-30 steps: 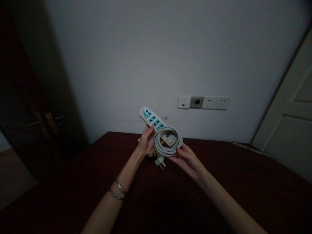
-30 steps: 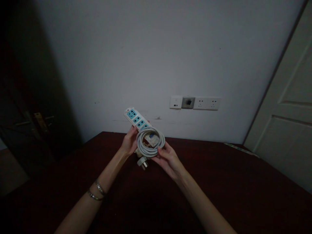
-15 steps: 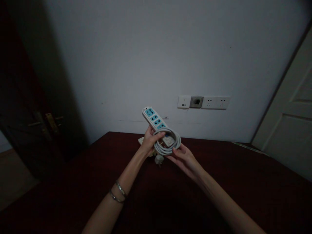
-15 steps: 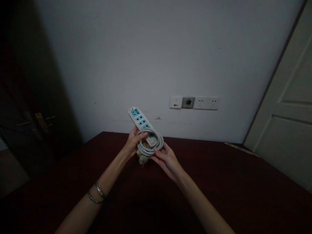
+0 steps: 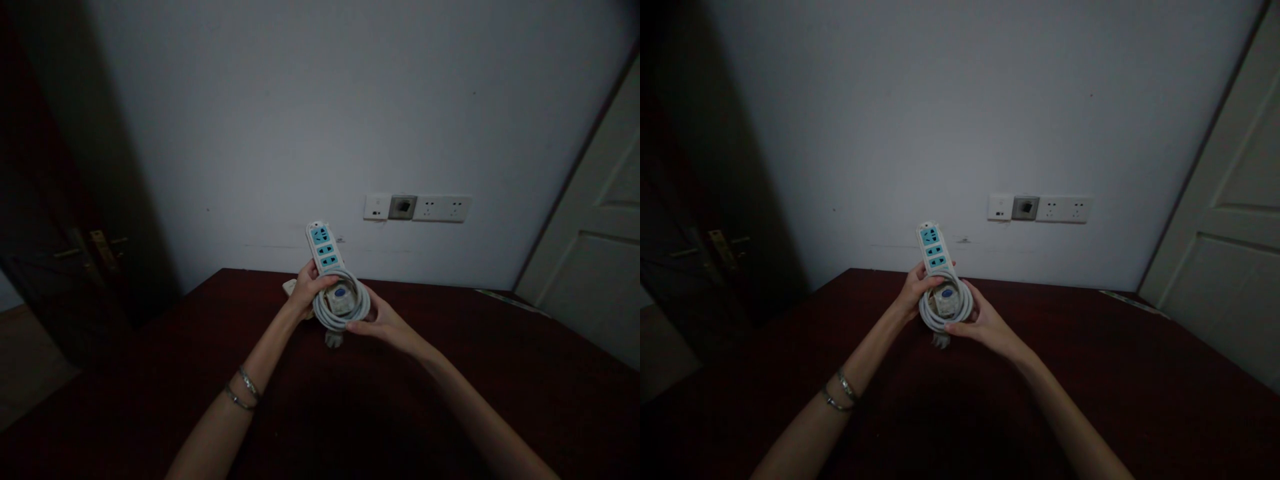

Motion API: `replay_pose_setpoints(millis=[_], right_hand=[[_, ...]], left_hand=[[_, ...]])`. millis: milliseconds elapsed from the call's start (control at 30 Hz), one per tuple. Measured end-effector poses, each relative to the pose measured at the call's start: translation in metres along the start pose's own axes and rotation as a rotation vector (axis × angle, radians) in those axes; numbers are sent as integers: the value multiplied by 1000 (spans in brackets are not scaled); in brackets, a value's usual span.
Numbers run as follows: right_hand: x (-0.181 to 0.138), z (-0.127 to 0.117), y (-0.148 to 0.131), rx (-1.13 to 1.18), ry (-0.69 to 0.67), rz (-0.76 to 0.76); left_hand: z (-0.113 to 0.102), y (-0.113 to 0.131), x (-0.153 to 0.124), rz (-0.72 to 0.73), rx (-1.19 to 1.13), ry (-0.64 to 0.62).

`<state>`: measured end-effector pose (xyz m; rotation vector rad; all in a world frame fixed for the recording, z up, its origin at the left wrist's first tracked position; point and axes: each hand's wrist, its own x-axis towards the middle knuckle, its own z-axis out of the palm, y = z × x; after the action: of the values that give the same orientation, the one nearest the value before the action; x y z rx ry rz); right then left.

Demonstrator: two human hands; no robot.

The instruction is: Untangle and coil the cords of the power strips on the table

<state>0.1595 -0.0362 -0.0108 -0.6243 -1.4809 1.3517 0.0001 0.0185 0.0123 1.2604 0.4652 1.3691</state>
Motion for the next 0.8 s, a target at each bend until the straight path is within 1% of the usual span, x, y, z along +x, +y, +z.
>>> replay_pose_setpoints(millis=[133,233,400,567,700,800], right_hand=[[1,-6,2,0,36,50],[3,-10,5,-129,68,58],[1,-6,3,-345,65,-13],[0,-2,4,-428,80,-45],[2,-6,12,-445,143,-77],[5,-10,19,-443,204,-74]], left_hand=[[0,-1,-2,-34,58,-41],[1,-2,-2,-87,93,-75],[0,-4,-1,-159,89,-128],[-2,-5,0,-177,137,-130],[-2,-3,1,-169,206,-134],[0,0,0,-132,245,-145]])
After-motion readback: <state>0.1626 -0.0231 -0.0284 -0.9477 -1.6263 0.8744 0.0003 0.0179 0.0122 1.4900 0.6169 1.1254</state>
